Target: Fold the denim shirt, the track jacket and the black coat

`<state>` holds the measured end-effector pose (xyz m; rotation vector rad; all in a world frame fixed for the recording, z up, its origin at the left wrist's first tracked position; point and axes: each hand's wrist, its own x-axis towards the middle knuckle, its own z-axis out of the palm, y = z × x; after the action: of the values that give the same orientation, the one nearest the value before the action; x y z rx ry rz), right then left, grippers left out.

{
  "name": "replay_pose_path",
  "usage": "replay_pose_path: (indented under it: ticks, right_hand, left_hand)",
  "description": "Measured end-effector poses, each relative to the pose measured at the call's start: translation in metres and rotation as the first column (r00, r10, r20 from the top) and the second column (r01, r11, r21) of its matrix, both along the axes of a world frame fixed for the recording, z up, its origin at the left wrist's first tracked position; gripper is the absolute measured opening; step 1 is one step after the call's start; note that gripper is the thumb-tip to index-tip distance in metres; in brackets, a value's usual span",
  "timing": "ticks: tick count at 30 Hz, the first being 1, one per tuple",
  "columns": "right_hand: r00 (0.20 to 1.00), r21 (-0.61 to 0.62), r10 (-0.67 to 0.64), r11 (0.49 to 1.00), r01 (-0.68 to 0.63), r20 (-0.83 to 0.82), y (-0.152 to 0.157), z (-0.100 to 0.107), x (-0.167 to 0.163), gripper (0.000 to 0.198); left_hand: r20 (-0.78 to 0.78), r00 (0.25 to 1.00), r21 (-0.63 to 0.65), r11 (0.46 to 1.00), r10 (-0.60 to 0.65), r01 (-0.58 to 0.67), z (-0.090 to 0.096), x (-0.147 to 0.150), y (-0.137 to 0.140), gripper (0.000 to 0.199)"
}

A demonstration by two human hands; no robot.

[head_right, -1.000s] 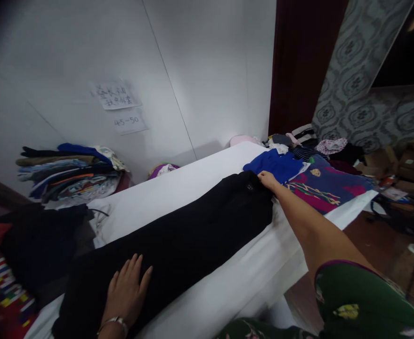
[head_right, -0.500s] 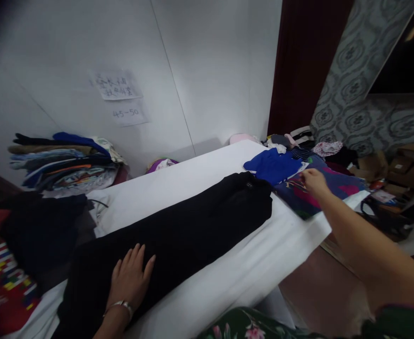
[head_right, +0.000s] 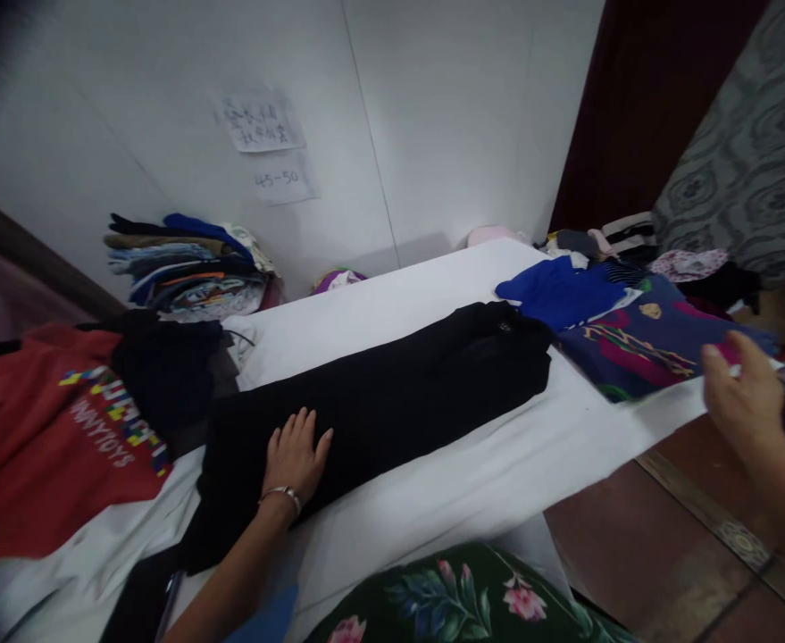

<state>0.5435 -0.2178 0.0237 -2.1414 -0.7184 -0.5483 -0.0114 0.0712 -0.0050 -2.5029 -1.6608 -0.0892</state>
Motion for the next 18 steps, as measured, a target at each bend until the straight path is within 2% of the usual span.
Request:
replay_pose_path:
  ticks: [1, 2, 4, 6, 9, 12, 15, 17, 18]
  right_hand:
    - [0.995, -0.006, 0.097, 0.995, -0.097, 0.004, 0.019, -0.002, -0.014, 0.034]
    - [0.968, -0.018, 0.252, 0.968, -0.252, 0.017, 0.039, -0.003, -0.031, 0.029]
    - [0.867, -0.038, 0.494, 0.869, -0.493, 0.065, 0.079, -0.003, -0.068, 0.021]
    - [0.774, -0.030, 0.631, 0.776, -0.630, 0.052, 0.114, -0.001, -0.105, 0.017]
    - [0.663, 0.009, 0.747, 0.664, -0.748, -0.060, 0.157, 0.006, -0.158, 0.035]
    - [0.501, 0.023, 0.849, 0.512, -0.859, -0.169, 0.196, 0.011, -0.201, 0.023]
    - [0.378, -0.015, 0.901, 0.384, -0.923, -0.214, 0.235, 0.010, -0.234, 0.017]
    - [0.346, -0.096, 0.911, 0.333, -0.938, -0.224, 0.259, 0.007, -0.249, 0.015]
    - [0.352, -0.152, 0.908, 0.324, -0.934, -0.226, 0.270, 0.005, -0.255, 0.014]
  left_hand:
    - [0.003, 1.000, -0.002, 1.000, 0.000, 0.000, 0.001, 0.000, -0.001, 0.059]
    - [0.006, 1.000, -0.006, 1.000, 0.000, 0.000, 0.002, 0.001, -0.002, 0.059]
    - [0.013, 1.000, -0.015, 1.000, 0.004, -0.004, 0.003, 0.001, -0.004, 0.058]
    - [0.017, 1.000, -0.022, 1.000, 0.009, -0.009, 0.004, 0.002, -0.005, 0.058]
    - [0.026, 1.000, -0.022, 1.000, 0.012, -0.011, 0.003, 0.002, -0.005, 0.058]
    - [0.041, 0.999, -0.016, 1.000, 0.006, -0.005, 0.002, 0.001, -0.006, 0.058]
    - [0.042, 0.999, -0.017, 1.000, 0.007, -0.006, 0.002, 0.001, -0.007, 0.058]
    - [0.041, 0.999, -0.020, 1.000, 0.007, -0.007, 0.003, 0.001, -0.007, 0.059]
    - [0.044, 0.999, -0.023, 1.000, 0.008, -0.007, 0.003, 0.001, -0.008, 0.059]
